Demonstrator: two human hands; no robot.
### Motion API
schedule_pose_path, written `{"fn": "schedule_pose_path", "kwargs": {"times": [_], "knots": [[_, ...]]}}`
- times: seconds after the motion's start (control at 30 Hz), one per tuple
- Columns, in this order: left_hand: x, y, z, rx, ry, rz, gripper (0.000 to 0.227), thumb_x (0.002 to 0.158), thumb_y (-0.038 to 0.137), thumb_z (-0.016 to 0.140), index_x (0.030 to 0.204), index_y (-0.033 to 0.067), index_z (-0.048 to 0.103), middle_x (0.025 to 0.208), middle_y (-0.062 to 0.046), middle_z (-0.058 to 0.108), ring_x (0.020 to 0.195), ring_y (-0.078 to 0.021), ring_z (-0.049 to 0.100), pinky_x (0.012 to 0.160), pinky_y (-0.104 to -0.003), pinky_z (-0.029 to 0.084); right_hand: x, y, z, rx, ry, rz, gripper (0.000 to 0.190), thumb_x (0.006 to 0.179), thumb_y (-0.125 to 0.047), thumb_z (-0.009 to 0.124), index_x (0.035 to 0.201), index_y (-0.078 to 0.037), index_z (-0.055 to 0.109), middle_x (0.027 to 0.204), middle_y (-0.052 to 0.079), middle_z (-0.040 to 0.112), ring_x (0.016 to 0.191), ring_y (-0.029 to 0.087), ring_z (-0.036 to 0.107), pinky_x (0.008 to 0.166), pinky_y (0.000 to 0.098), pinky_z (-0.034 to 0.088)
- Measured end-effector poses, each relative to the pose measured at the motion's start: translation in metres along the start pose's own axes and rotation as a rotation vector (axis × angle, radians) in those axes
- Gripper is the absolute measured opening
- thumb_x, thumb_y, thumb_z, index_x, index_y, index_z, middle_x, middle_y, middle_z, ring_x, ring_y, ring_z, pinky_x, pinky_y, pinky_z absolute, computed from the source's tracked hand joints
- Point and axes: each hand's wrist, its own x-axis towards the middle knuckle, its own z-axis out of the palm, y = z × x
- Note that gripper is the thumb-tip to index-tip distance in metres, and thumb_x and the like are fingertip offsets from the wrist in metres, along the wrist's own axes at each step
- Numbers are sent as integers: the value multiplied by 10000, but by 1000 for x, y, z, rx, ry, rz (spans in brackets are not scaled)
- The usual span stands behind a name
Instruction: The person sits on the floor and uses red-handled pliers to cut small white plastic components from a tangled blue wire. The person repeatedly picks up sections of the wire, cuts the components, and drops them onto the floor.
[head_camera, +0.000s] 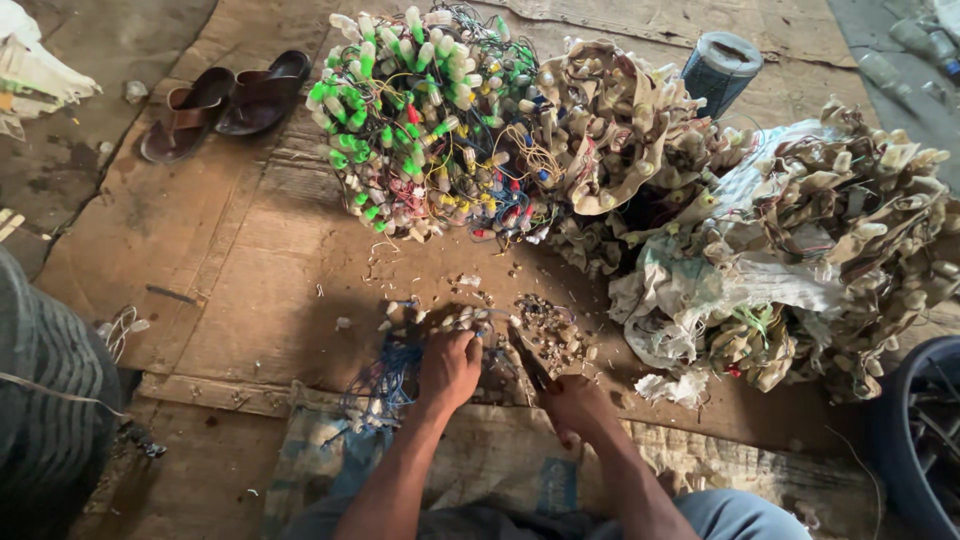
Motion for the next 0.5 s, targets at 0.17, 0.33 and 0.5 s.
{"fn": "schedule_pose_path", "kwargs": {"times": [0.17,0.33,0.5], "knots": [[5,-6,-2,-1,72,-91,182,895,210,675,953,52,746,903,-193,733,863,-407,672,782,-492,528,-24,-20,11,214,20,-196,402,943,-500,573,1008,-123,698,792,70,744,628,195,662,594,402,572],[7,-10,-9,75,122,-106,248,897,268,703,997,50,761,955,-187,755,904,-374,702,821,-458,549,-12,-22,27,-16,27,-272,494,1040,-492,578,956,-24,711,798,175,715,703,278,656,716,449,539],[10,-6,-19,30,99,-63,221,878,228,703,985,49,778,921,-176,759,870,-364,710,790,-446,562,0,-12,37,34,194,-566,340,917,-374,684,987,-43,725,967,164,651,854,322,666,774,461,535]]}}
